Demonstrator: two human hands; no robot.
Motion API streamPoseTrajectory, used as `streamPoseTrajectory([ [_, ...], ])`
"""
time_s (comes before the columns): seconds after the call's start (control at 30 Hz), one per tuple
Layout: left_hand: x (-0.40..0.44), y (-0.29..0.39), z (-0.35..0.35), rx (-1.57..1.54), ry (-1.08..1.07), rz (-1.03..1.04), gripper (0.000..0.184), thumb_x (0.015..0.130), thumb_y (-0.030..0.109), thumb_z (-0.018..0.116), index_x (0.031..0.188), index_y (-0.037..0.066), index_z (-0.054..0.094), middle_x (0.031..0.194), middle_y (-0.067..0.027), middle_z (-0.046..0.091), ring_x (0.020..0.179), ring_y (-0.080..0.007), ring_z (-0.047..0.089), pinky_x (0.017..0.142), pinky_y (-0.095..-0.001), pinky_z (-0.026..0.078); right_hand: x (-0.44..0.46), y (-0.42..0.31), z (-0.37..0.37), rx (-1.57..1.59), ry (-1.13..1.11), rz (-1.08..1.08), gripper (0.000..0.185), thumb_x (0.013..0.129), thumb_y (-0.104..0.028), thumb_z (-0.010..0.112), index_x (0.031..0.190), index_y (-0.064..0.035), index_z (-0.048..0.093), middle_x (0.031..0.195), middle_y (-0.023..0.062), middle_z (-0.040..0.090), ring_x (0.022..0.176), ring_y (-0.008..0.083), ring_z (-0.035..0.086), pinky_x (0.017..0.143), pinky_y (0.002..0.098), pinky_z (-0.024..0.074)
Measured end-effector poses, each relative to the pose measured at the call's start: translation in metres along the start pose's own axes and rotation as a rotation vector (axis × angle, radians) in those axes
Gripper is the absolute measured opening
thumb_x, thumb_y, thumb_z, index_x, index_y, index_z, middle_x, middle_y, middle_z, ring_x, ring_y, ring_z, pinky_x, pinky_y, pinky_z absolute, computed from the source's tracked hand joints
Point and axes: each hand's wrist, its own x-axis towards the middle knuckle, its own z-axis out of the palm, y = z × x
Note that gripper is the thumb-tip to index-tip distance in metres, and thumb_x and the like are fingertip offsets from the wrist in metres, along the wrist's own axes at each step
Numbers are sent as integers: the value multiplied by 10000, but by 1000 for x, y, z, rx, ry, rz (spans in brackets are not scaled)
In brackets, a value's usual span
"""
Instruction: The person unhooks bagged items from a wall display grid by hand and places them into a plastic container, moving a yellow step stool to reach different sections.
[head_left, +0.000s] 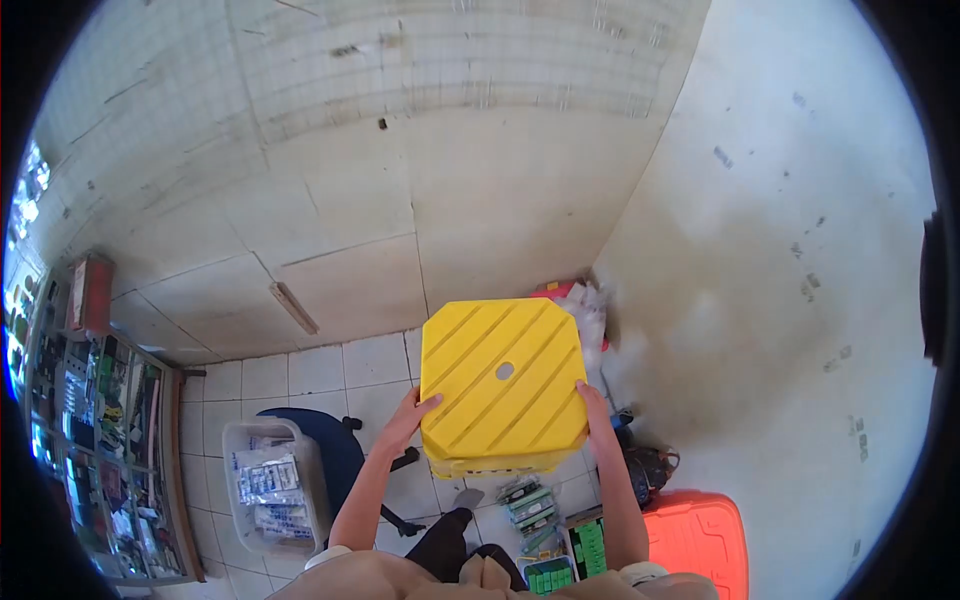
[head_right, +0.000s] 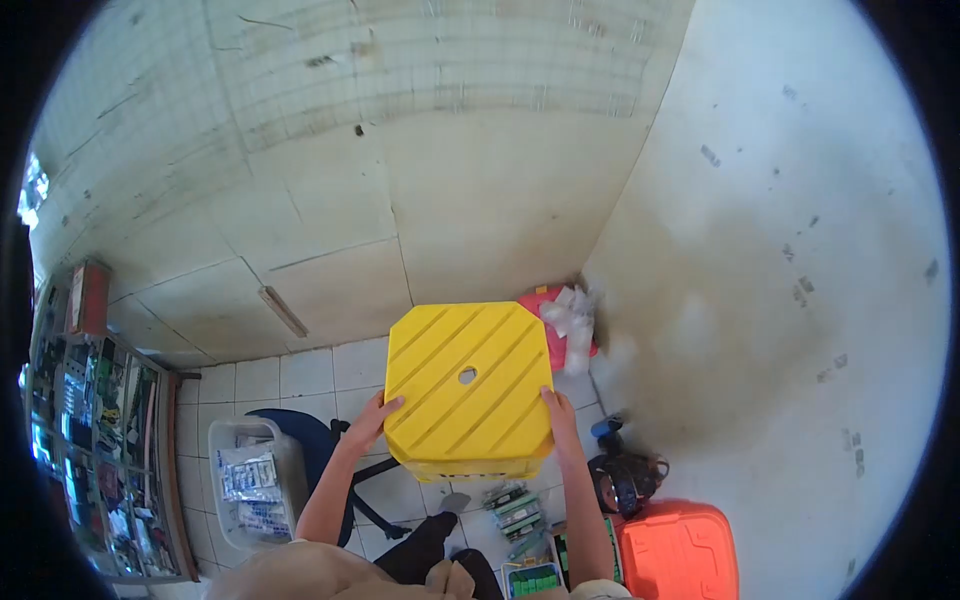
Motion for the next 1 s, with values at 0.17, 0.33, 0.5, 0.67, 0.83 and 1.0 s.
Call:
streamPoseTrajectory([
  [0.17, -93, 4, 13, 38, -17, 142, 673, 756, 322, 587, 1228, -36, 269, 1161, -147, 424, 1077, -195, 402, 907, -278, 300, -118, -23, -6, 109, -17, -117, 324, 805, -314, 511, 920, -11, 517, 838, 51, 556, 766, 109, 526, 679, 238, 411],
  [0.33, -205, -21, 18, 7, -35, 201, 687, 752, 343, 577, 1226, -45, 267, 1170, -163, 413, 1077, -207, 402, 900, -283, 313, -206, 15, -37, 64, 3, -148, 380, 807, -316, 496, 1044, -19, 491, 988, 55, 547, 867, 138, 524, 765, 265, 404],
  [0.5, -304, -60, 14, -24, -67, 248, 706, 770, 362, 557, 1238, -55, 233, 1171, -164, 398, 1065, -202, 409, 891, -290, 328, -323, 8, -35, 172, -49, -190, 336, 799, -304, 507, 975, -19, 529, 909, 41, 555, 804, 119, 526, 712, 250, 405],
  [0.67, -400, -88, -1, -27, -38, 250, 634, 804, 368, 514, 1211, -54, 272, 1108, -125, 451, 1005, -162, 448, 849, -271, 363, -402, 10, -20, 124, -144, -176, 368, 811, -305, 488, 1012, 2, 512, 958, 46, 549, 840, 124, 523, 740, 256, 400],
  [0.83, -466, -109, -27, -19, -31, 226, 607, 822, 391, 477, 1200, -43, 285, 1102, -119, 436, 1004, -154, 431, 832, -269, 371, -456, 46, -14, 98, -159, -184, 379, 810, -308, 487, 1023, 4, 510, 978, 46, 547, 861, 135, 523, 743, 255, 393],
  [1.0, -537, -140, -65, 11, -32, 259, 571, 838, 372, 453, 1206, -27, 278, 1133, -102, 426, 1030, -141, 431, 844, -268, 381, -530, 77, 8, 89, -166, -188, 366, 800, -319, 498, 1005, -17, 516, 942, 36, 550, 856, 137, 521, 740, 258, 391],
])
